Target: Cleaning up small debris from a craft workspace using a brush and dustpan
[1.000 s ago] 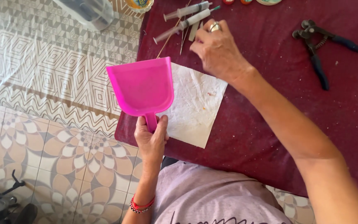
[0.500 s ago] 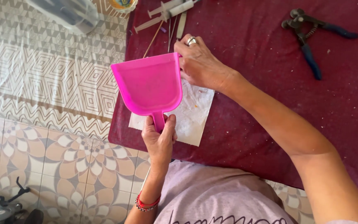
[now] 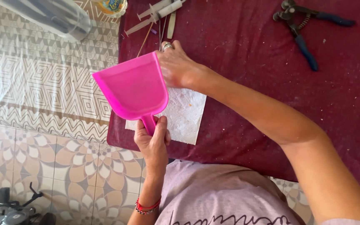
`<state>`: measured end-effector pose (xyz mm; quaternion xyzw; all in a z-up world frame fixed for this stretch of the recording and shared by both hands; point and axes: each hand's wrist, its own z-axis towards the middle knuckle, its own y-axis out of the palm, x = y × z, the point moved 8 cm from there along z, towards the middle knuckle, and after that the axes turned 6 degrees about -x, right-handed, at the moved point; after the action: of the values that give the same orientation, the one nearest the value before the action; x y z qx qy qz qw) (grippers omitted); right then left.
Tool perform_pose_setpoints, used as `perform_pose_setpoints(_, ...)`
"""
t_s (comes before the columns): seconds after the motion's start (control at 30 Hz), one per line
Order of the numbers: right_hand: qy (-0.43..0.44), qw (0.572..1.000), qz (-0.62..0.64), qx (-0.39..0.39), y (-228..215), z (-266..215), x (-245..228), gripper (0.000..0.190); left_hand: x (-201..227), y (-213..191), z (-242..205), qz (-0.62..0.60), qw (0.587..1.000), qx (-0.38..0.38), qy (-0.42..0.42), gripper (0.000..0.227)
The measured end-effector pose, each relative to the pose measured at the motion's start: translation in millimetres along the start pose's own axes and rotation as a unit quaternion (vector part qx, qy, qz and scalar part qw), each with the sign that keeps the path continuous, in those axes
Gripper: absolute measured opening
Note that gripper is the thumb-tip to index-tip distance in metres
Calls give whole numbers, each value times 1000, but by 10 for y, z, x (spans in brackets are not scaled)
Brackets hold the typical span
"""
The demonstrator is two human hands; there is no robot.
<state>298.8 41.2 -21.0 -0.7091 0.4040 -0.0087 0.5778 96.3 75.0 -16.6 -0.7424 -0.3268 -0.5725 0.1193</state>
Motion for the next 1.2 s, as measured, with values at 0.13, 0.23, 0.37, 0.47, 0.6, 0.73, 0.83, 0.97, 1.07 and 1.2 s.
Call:
perform_pose_setpoints(0.13,-128,989,-49,59,-209,-321,-92,25,16,-34,-76,-1,1000,11,-15,21)
perform_pose_setpoints(0.23,-213,949,-27,229,-524,-675,15,18,21,-9,-127,0,1000,7,-25,22)
perform_pose_setpoints(0.37,-227,914,-35,334,-744,-1074,244,24,107,104,-192,7,1000,-23,-14,22)
perform_pose_setpoints(0.47,-254,872,-1,419,-979,-1405,309,25,159,206,-228,22,999,-46,4,20)
perform_pose_setpoints(0.6,-202,843,51,496,-1094,-1697,461,18,126,243,-245,31,999,-43,6,24)
perform_pose_setpoints(0.73,-184,834,53,517,-1189,-1933,442,17,109,262,-258,46,997,-59,9,23)
perform_pose_setpoints(0.83,-140,835,67,527,-1186,-1950,590,19,66,253,-260,42,997,-63,10,23)
perform_pose_setpoints(0.97,-107,824,79,551,-1317,-1960,524,17,61,271,-317,33,997,-65,7,24)
perform_pose_setpoints(1.07,-149,848,67,504,-1329,-1772,423,17,29,315,-375,34,994,-98,15,22)
perform_pose_setpoints(1.2,-175,867,168,435,-1317,-1412,329,17,86,343,-508,-2,991,-134,28,23)
